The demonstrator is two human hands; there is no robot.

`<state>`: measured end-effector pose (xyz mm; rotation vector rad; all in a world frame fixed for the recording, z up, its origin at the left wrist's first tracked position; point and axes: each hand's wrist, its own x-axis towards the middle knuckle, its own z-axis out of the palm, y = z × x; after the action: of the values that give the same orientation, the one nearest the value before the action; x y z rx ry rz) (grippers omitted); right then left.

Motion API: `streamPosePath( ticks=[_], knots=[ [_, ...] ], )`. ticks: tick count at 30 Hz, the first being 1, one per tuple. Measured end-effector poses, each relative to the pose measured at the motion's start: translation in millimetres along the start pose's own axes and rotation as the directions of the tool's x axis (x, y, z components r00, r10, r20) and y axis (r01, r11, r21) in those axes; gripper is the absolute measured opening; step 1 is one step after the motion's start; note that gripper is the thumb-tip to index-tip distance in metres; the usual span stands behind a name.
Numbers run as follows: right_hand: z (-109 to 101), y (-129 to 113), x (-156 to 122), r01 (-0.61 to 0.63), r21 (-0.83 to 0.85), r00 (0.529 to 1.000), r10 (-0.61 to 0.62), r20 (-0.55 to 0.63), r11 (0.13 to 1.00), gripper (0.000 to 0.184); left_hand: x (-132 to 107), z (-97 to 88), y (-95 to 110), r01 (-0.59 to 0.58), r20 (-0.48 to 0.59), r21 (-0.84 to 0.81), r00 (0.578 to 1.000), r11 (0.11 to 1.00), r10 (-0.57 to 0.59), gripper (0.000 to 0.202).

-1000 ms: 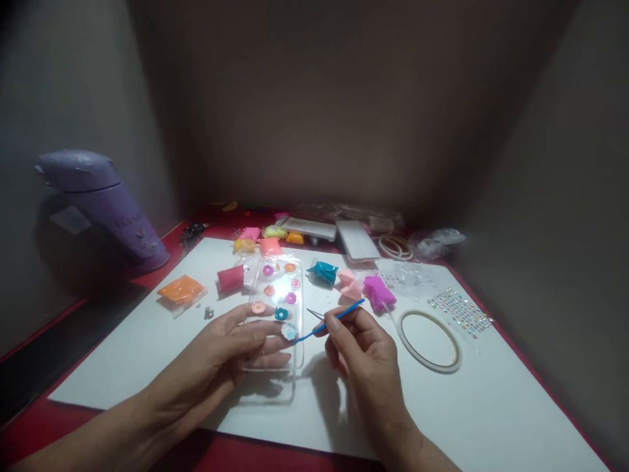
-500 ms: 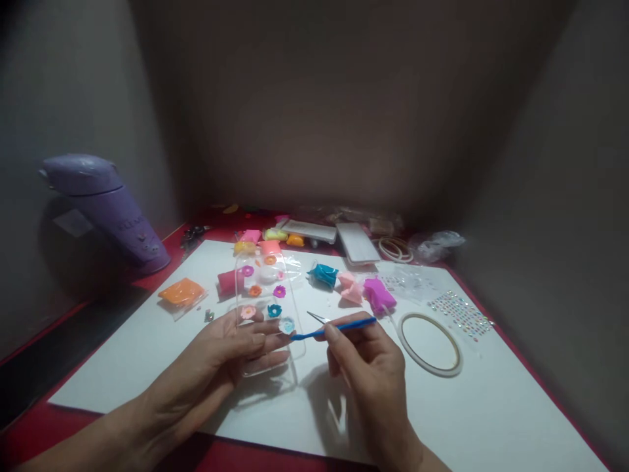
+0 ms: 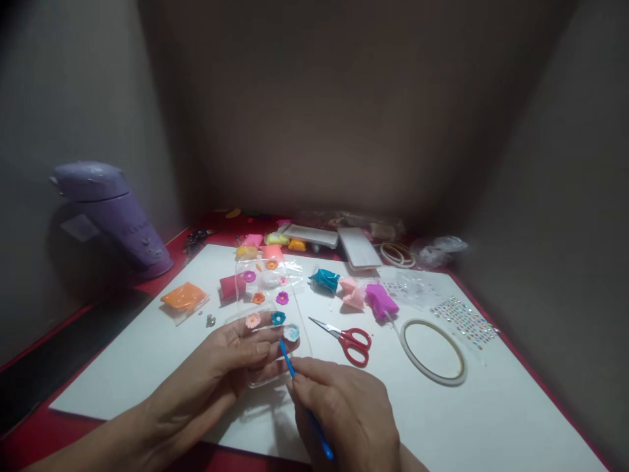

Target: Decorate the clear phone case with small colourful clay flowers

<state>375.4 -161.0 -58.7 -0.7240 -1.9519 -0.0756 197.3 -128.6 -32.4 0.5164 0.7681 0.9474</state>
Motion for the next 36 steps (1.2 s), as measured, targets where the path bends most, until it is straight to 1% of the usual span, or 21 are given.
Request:
streamPosePath(
  ticks=[3,5,7,10,13,16,21,24,28,32,36],
  knots=[
    [0,0,-1,0.016,-0.023,1.000,-0.016,0.014,1.000,0.019,0,0.2,0,-0.007,0.029,-0.002,1.000,1.000,0.007,0.032],
    [0,-1,-3,0.041,-0.088,0.999,-0.040,0.021,0.995,0.016,-1,0.2,0,-0.009,0.039,0.011,0.999,1.000,0.008,0.032],
    [0,-1,-6,0.075,-0.172,0.996,-0.065,0.060,0.982,0.015,-1,-0.2,0,-0.003,0.027,0.028,1.000,1.000,0.002,0.035],
    [1,-1,-10,0.172,-0.242,0.980,-0.141,0.140,0.955,0.023,-1,-0.7,-1,0.011,-0.005,0.032,1.000,0.999,-0.011,0.038],
    [1,-1,-10,0.249,-0.271,0.964,-0.211,0.162,0.930,0.028,-1,-0.2,-1,0.019,-0.009,0.028,1.000,0.999,-0.019,0.038],
    [1,-2,-8,0.265,-0.296,0.959,-0.218,0.184,0.918,0.029,-2,1.8,0,0.014,-0.009,0.022,1.000,1.000,-0.014,0.037],
    [1,-5,-7,0.263,-0.303,0.963,-0.231,0.138,0.916,0.027,-4,4.2,2,0.009,-0.008,0.011,1.000,1.000,-0.009,0.032],
    [2,-6,-4,0.236,-0.327,0.968,-0.193,0.158,0.915,0.029,-4,4.2,3,0.000,-0.008,0.010,1.000,1.000,0.001,0.033],
    [0,-5,-2,0.254,-0.332,0.965,-0.211,0.158,0.908,0.028,-4,4.0,2,-0.010,-0.004,0.028,1.000,1.000,0.010,0.035],
    [-2,-2,-6,0.269,-0.311,0.960,-0.227,0.165,0.912,0.023,-4,2.7,0,-0.008,-0.004,-0.010,1.000,1.000,0.008,0.037],
    [-1,2,-13,0.265,-0.293,0.958,-0.218,0.184,0.919,0.025,-4,2.1,1,-0.006,0.000,-0.004,1.000,1.000,0.006,0.035]
  ],
)
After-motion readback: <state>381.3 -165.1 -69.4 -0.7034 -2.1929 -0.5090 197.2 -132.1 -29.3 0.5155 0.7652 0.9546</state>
